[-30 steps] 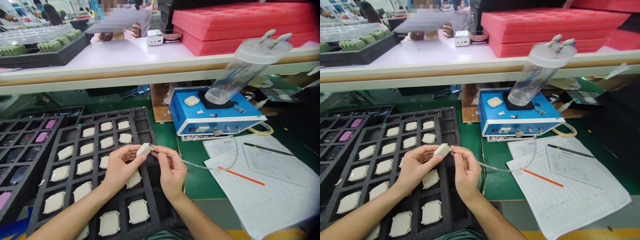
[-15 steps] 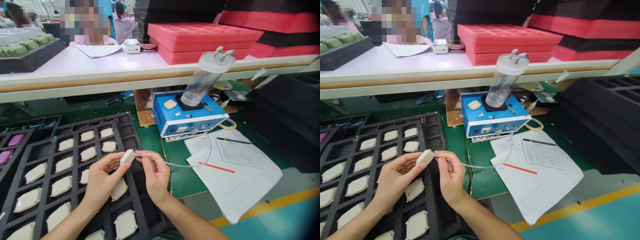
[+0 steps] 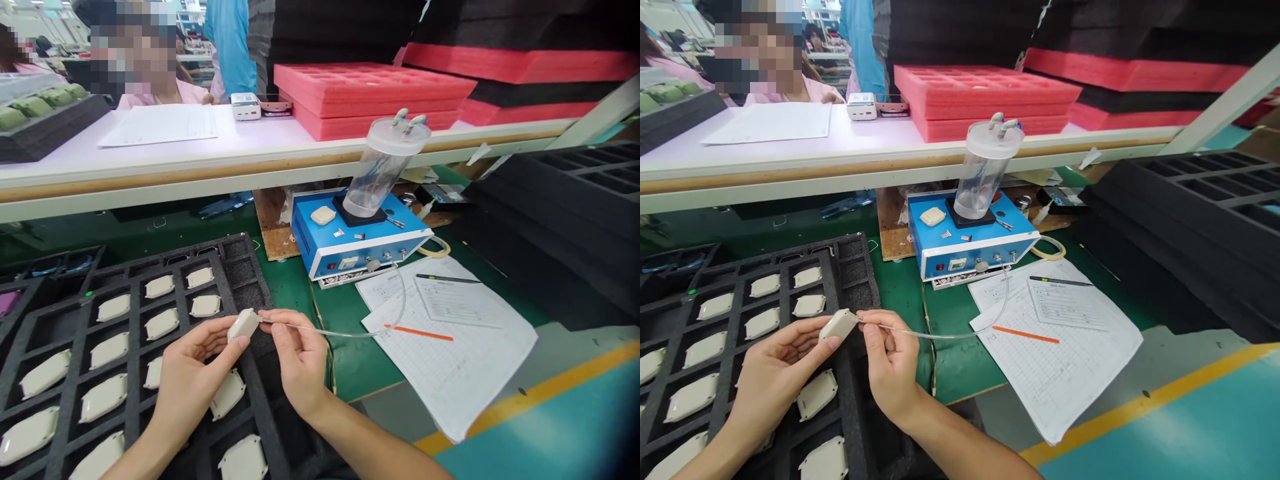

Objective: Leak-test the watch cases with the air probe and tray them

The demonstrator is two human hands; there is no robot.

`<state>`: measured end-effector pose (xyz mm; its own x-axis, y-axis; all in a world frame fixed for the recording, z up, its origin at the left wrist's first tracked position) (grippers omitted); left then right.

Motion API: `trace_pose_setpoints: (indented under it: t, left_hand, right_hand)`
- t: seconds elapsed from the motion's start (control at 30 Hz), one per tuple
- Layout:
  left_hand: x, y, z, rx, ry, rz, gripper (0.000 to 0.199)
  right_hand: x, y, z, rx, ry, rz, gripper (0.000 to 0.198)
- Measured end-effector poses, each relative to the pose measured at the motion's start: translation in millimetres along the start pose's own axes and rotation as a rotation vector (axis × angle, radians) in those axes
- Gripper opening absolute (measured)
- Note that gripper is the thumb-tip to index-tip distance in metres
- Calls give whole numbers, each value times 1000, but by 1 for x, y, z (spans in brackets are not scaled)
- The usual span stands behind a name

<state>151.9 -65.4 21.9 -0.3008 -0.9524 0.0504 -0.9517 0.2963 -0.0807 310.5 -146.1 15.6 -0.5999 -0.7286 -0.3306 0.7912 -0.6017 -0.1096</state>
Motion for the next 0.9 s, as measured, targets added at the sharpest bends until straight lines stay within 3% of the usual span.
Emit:
trace_pose_setpoints:
  t: [0.17,0.23,0.3,0.37,0.47,0.53,0.63,0.7,0.83,0.9]
  left_hand:
    - [8,-7,-5,-53,-50,75,33]
    - [3,10,-19,-185,-104,83,33]
    - [-9,53,-37,-427,-154,4,32]
    - [-22,115,-52,-666,-138,-150,29]
    - [-36,201,-54,-739,-55,-330,24]
    - [-42,235,-41,-719,-19,-367,19]
    - [-39,252,-20,-664,-35,-399,17]
    - [-29,255,-11,-599,-76,-433,26]
    - [5,264,4,-402,-81,-469,42]
    - [22,270,10,-300,-50,-477,45]
  right_hand:
    - [10,9,-6,37,-123,-7,17]
    - [17,14,-12,12,-252,9,27]
    - [27,13,-20,-33,-412,82,43]
    - [38,11,-26,-23,-542,195,54]
    - [53,8,-30,102,-590,347,62]
    - [59,5,-34,202,-562,408,66]
    - [61,-3,-39,328,-516,476,73]
    - [57,-11,-40,365,-515,508,75]
    - [51,-27,-35,292,-691,432,76]
    - [56,-47,-28,164,-808,474,66]
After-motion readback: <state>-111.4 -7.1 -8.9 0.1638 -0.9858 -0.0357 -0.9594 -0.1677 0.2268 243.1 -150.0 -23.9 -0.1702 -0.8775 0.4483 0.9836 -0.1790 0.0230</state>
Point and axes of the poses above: each hand's wrist, its own x-axis away from the middle knuckle, its own y-axis out of the back of the hand, z = x × y, the point moved 8 cm from there along -x, towards the middle knuckle, and after that the axes turned 12 degrees about x, right-handed, at the moved point
